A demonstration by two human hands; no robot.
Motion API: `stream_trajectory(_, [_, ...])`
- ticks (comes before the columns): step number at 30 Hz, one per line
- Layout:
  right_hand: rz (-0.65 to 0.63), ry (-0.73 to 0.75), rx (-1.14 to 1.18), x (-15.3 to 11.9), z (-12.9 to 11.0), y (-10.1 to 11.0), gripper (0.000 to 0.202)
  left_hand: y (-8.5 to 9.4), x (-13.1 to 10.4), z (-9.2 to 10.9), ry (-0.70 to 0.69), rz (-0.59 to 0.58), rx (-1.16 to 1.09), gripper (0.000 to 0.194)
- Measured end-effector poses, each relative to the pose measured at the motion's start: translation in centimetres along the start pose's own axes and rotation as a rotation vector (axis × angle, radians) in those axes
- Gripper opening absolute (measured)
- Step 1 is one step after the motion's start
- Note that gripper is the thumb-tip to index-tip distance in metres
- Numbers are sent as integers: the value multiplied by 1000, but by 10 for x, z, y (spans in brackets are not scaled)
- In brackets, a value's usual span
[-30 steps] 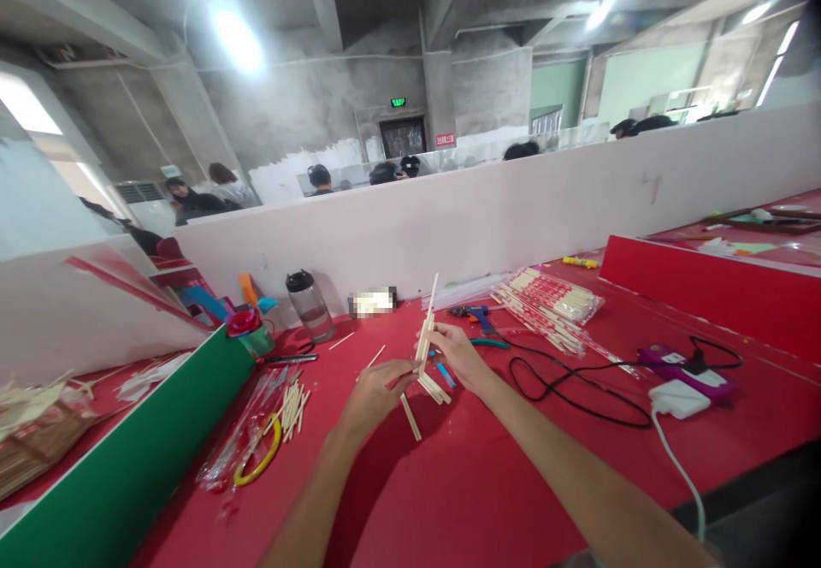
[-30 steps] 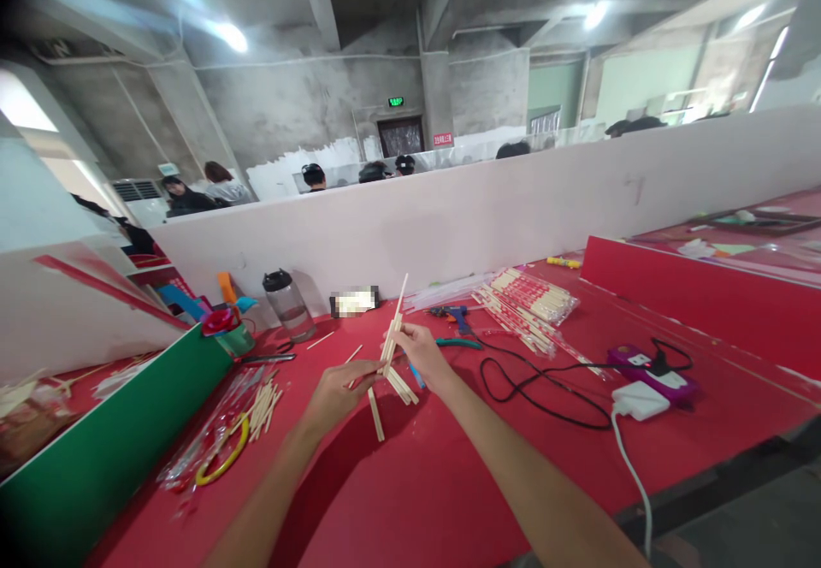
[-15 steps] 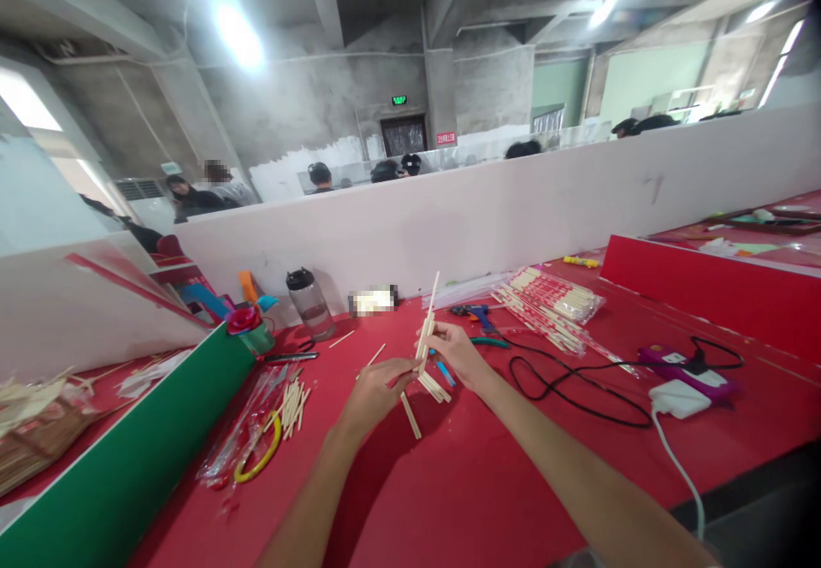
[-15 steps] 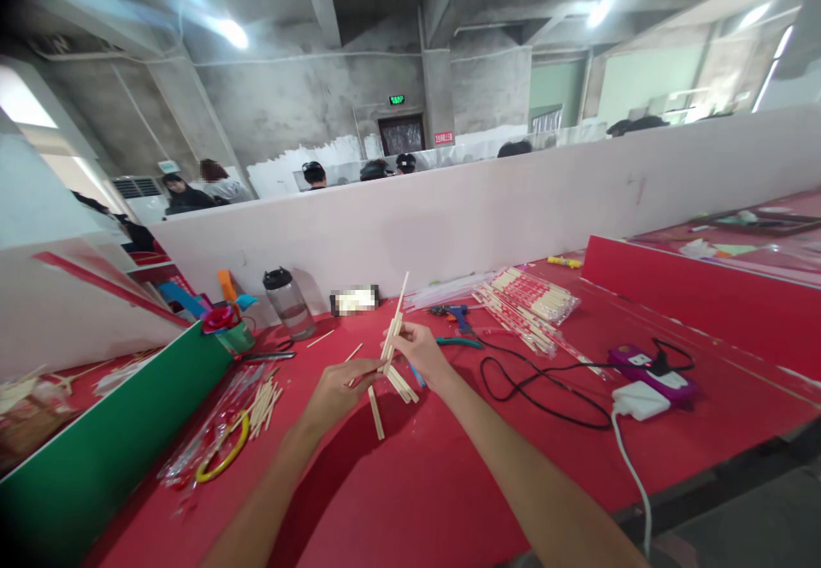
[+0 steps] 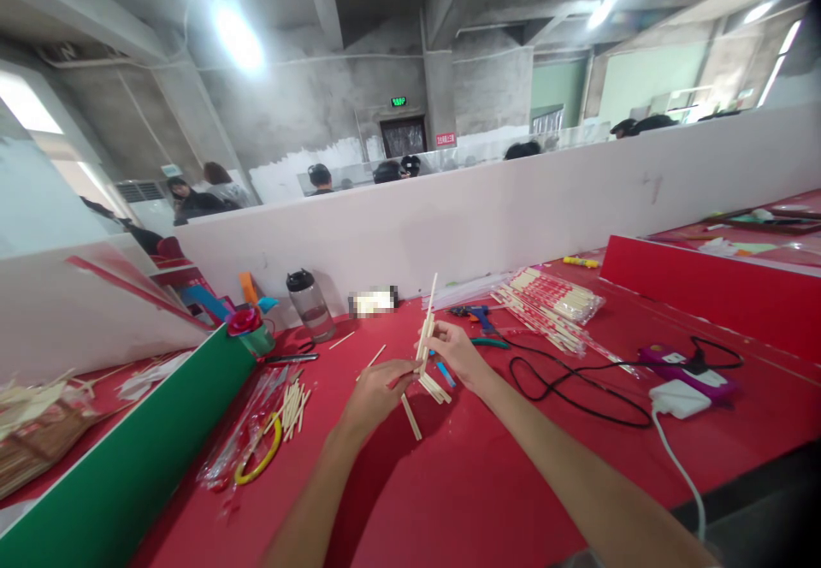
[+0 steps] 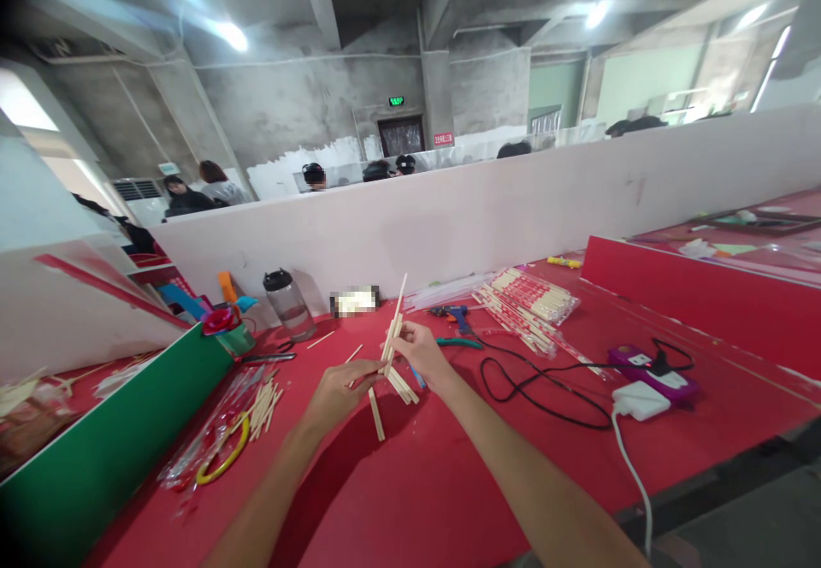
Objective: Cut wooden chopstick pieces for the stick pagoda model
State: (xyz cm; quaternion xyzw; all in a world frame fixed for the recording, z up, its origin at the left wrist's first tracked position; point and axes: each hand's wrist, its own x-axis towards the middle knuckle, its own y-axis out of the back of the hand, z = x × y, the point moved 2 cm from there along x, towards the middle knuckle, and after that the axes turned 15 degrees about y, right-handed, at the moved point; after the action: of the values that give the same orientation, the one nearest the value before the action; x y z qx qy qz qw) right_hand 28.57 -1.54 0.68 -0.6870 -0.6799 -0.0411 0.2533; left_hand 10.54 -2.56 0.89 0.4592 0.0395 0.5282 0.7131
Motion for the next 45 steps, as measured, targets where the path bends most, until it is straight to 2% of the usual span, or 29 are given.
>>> stream_trajectory(13, [60, 24, 27, 2, 4, 2, 18, 2, -1, 5, -19, -12, 74, 26])
stream_trajectory(16, [115, 23, 37, 4, 4, 8, 19, 10, -1, 6, -33, -7, 85, 26])
stream_trajectory(19, [137, 15, 71, 5, 0, 10, 23, 20, 2, 1, 19, 24, 136, 26])
stream_trajectory(23, [114, 21, 82, 3, -3, 6, 25, 24, 6, -17, 171, -32, 323, 24])
stream_trajectory(27, [66, 46, 68, -1, -3, 2, 23, 15, 3, -30, 209, -124, 415, 24])
stream_trajectory(31, [14, 67, 67, -3, -5, -1, 23, 10, -1, -30, 207, -174, 456, 21])
stream_trajectory(34, [-6, 60, 65, -4, -4, -3, 24, 12, 0, -23, 235, -125, 475, 20])
stream_trajectory(36, [-20, 59, 59, -6, -2, -5, 23, 13, 2, -15, 255, -30, 379, 22])
stream_trajectory(38, [-36, 69, 52, -8, 1, -9, 23, 12, 4, -7, 255, 49, 168, 25])
stream_trajectory(41, [-49, 78, 30, -11, 6, -14, 22, 4, 8, 1, 313, 58, -197, 28])
stream_trajectory(45, [-88, 161, -71, -13, 7, -18, 14, -6, 11, -1, 425, 42, -582, 24])
